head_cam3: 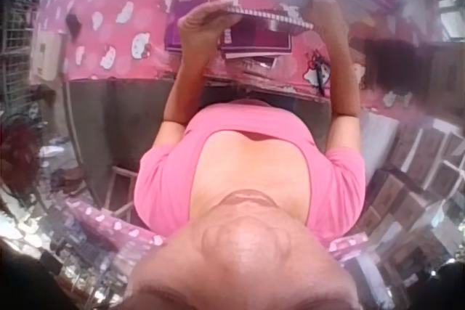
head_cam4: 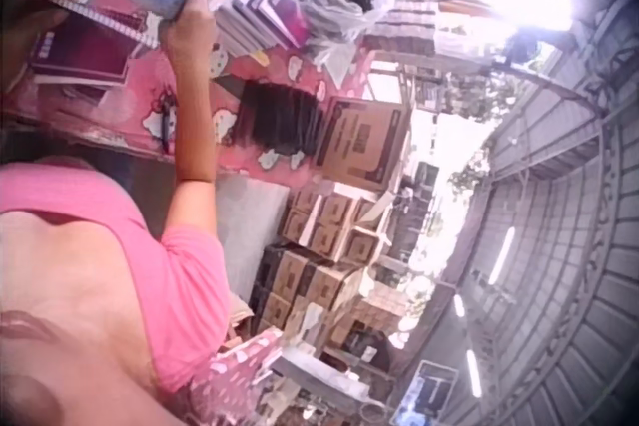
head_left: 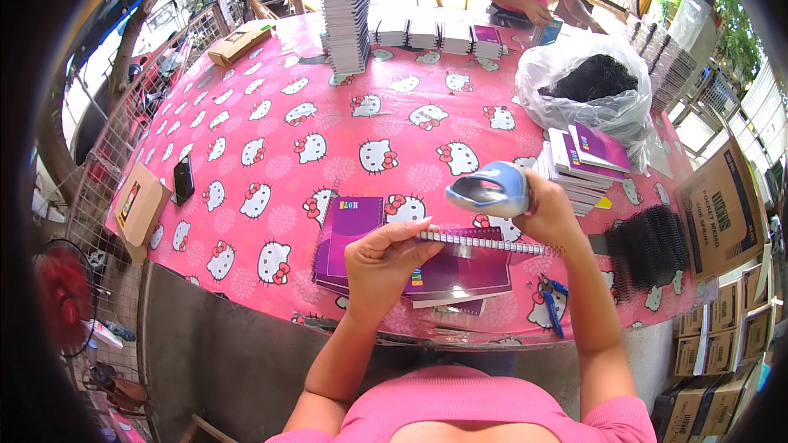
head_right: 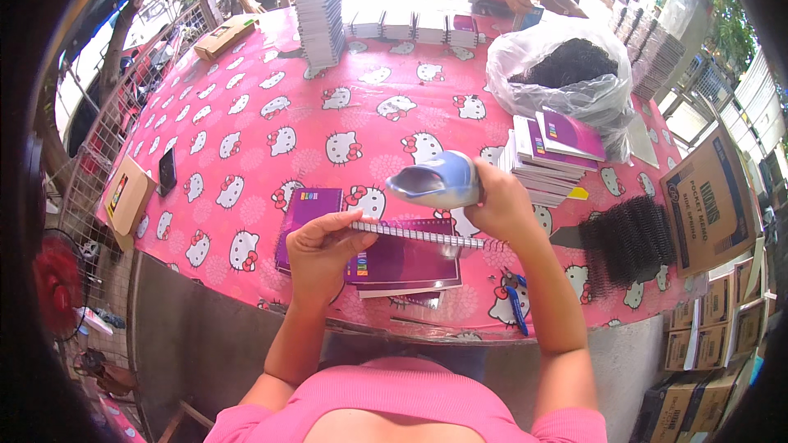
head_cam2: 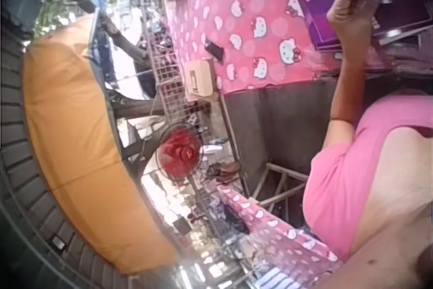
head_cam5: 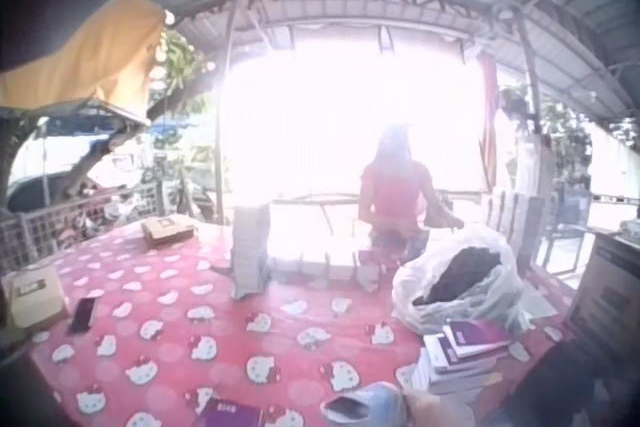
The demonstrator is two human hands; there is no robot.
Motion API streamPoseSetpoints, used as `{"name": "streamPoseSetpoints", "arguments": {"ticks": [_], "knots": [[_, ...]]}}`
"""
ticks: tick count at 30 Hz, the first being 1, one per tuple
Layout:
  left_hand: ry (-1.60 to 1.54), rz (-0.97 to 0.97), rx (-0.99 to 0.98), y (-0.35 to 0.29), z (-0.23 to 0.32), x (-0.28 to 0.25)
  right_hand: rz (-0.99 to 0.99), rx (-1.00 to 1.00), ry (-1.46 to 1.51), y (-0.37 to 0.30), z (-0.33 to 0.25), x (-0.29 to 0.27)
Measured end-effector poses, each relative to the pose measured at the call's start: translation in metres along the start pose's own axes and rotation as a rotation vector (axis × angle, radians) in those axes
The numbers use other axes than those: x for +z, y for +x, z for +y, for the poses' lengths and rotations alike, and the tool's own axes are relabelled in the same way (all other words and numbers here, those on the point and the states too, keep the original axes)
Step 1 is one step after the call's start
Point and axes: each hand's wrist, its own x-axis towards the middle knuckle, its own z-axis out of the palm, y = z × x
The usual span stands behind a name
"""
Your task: The person assembles notebooks by threading spiral bindings through pre-punched holes and using a blue tool to crimp the ends of the wire.
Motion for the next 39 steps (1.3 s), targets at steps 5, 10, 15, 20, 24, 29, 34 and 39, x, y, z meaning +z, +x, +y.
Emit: {"name": "streamPoseSetpoints", "arguments": {"ticks": [5,10,15,20,24,29,34,39], "knots": [[0.114,-0.148,0.159,0.013,0.022,0.009,0.062,0.034,-0.412,-0.055,0.038,0.055],[0.543,-0.279,0.684,-0.011,0.069,0.028,0.244,0.197,-0.394,-0.144,0.044,0.03],[0.637,-0.248,0.343,-0.038,0.007,0.027,0.114,0.358,-0.405,-0.201,0.038,0.043],[0.543,-0.122,0.29,-0.038,0.009,0.034,0.143,0.188,0.462,-0.173,-0.044,0.001],[0.597,-0.157,0.353,-0.04,0.009,0.033,0.129,-0.237,0.165,-0.146,-0.08,-0.008],[0.611,-0.189,0.393,-0.041,0.009,0.031,-0.177,0.12,0.708,-0.141,-0.076,-0.002],[0.587,-0.257,0.573,-0.037,0.009,0.033,-0.745,0.542,1.874,-0.137,-0.044,0.007],[0.504,0.236,0.476,-0.027,0.009,0.006,-0.013,0.06,0.483,-0.155,-0.057,-0.001]]}}
